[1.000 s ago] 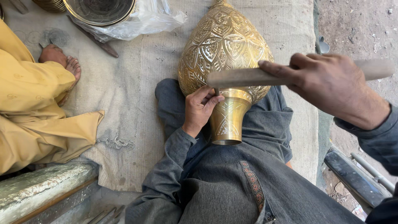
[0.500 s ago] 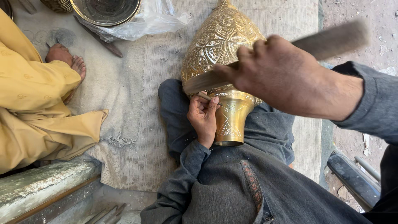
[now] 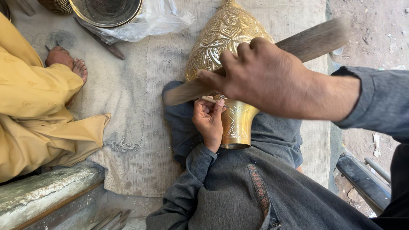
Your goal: The person sits on the ground with a large brass vase on their lap and engraves decorative patterns into its surface. They hold a chisel against the metal with one hand and strike it with a wooden mallet held in the other hand, working around the vase's neck and body.
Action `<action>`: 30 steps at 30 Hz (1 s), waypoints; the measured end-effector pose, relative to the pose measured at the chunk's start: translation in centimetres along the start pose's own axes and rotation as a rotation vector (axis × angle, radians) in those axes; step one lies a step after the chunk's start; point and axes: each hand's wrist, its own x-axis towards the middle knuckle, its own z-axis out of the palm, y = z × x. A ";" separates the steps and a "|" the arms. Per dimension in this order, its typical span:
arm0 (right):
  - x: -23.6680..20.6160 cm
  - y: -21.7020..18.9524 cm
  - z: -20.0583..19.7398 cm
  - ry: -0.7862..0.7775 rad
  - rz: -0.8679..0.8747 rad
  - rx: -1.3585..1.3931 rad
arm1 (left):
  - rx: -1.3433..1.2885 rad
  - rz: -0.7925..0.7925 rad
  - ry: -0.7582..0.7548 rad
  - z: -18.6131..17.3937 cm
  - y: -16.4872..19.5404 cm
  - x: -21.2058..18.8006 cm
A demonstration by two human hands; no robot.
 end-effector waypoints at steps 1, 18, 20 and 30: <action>-0.1 0.0 0.0 -0.154 -0.016 0.044 | 0.018 0.002 -0.007 0.0 0.0 0.0; 0.1 -0.5 0.0 -0.068 -0.091 -0.087 | -0.059 -0.020 -0.028 0.0 0.1 -0.4; 0.3 -0.5 -0.1 0.078 0.031 0.032 | -0.034 -0.002 -0.021 0.0 0.0 -0.3; -2.6 0.6 4.1 -0.311 0.174 0.017 | -0.029 0.028 0.018 -0.5 0.3 0.1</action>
